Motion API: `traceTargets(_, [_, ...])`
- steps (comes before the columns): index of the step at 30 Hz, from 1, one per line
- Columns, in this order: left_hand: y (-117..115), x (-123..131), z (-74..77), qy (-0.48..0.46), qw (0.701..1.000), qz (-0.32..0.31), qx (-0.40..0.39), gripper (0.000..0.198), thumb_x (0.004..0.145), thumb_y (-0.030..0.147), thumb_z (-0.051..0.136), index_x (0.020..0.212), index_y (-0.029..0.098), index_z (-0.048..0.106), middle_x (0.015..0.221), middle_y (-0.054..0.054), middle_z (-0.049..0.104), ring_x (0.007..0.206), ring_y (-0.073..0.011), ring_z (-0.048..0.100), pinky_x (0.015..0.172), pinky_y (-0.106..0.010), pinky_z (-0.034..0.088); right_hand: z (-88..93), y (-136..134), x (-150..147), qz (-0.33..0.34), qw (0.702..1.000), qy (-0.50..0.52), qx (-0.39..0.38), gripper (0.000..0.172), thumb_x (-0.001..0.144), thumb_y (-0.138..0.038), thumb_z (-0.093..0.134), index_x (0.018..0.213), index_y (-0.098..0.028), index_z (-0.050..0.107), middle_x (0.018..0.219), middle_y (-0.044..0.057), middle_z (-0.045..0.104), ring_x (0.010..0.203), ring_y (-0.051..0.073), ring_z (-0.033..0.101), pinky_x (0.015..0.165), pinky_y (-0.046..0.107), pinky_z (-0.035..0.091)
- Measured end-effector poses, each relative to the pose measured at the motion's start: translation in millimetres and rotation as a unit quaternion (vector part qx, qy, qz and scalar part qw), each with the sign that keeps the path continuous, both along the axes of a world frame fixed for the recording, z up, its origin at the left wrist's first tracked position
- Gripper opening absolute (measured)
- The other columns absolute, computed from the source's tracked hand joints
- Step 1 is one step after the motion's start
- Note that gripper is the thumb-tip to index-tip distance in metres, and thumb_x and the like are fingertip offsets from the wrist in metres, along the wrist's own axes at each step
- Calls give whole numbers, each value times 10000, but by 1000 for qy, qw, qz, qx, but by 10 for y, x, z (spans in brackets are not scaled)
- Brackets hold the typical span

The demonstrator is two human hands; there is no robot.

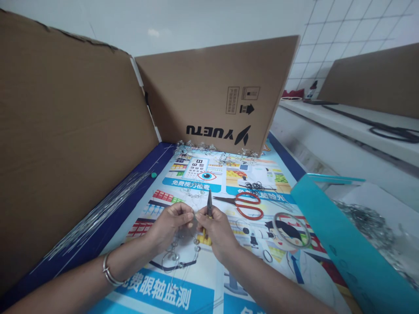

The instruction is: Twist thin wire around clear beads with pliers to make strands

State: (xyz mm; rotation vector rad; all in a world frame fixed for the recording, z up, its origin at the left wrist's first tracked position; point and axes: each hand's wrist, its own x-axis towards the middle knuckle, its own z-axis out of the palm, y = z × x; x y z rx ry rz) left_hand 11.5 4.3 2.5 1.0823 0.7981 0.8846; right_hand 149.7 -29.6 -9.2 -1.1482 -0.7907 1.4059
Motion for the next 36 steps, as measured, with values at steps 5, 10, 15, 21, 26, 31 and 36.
traceTargets(5, [4,-17,-13,2,1000,2,4,148,702,231,661,697,133,550,553,7,567,515,-100,512,535,-222,367,-21,1,0,9,1000,-9,5,246,663,-345,674,693,-185,489,514,-31,535,489,100,461,464,222,299])
traceTargets(10, [17,-13,-16,4,1000,2,6,150,709,241,656,698,135,551,556,4,567,517,-104,517,529,-221,361,-36,5,3,15,1000,-17,12,223,684,-328,656,709,-188,483,517,-30,543,480,97,451,449,218,282])
traceTargets(15, [16,-9,-23,8,1000,6,11,146,713,236,654,695,136,550,562,1,570,517,-102,518,532,-222,364,-26,-2,-2,23,999,-15,17,222,690,-328,649,699,-187,478,538,-20,555,493,99,456,460,222,287])
traceTargets(21, [13,-12,-14,-7,1000,-5,-3,152,713,240,659,692,137,550,553,2,570,508,-100,518,531,-221,365,-20,-1,-4,17,1000,-10,13,234,676,-345,657,702,-188,484,525,-26,545,489,102,457,460,223,292])
traceTargets(26, [21,-9,19,-13,999,-32,-19,175,696,256,681,700,135,555,552,2,570,520,-103,526,534,-216,361,11,-4,-3,11,1000,-9,11,258,652,-368,672,685,-186,491,516,-23,541,490,107,464,461,225,294])
traceTargets(31, [34,-39,84,10,999,-28,-24,202,650,263,722,730,135,588,601,3,575,543,-92,516,542,-209,363,35,-9,10,8,1000,-7,10,261,636,-362,685,672,-188,493,519,-30,527,506,111,474,475,231,308])
traceTargets(36, [70,-88,138,44,997,-58,-21,211,660,307,711,782,161,623,696,-12,592,559,-91,509,550,-224,375,36,-5,37,12,1000,-15,8,227,662,-338,663,692,-185,498,511,-33,515,502,109,469,469,230,298])
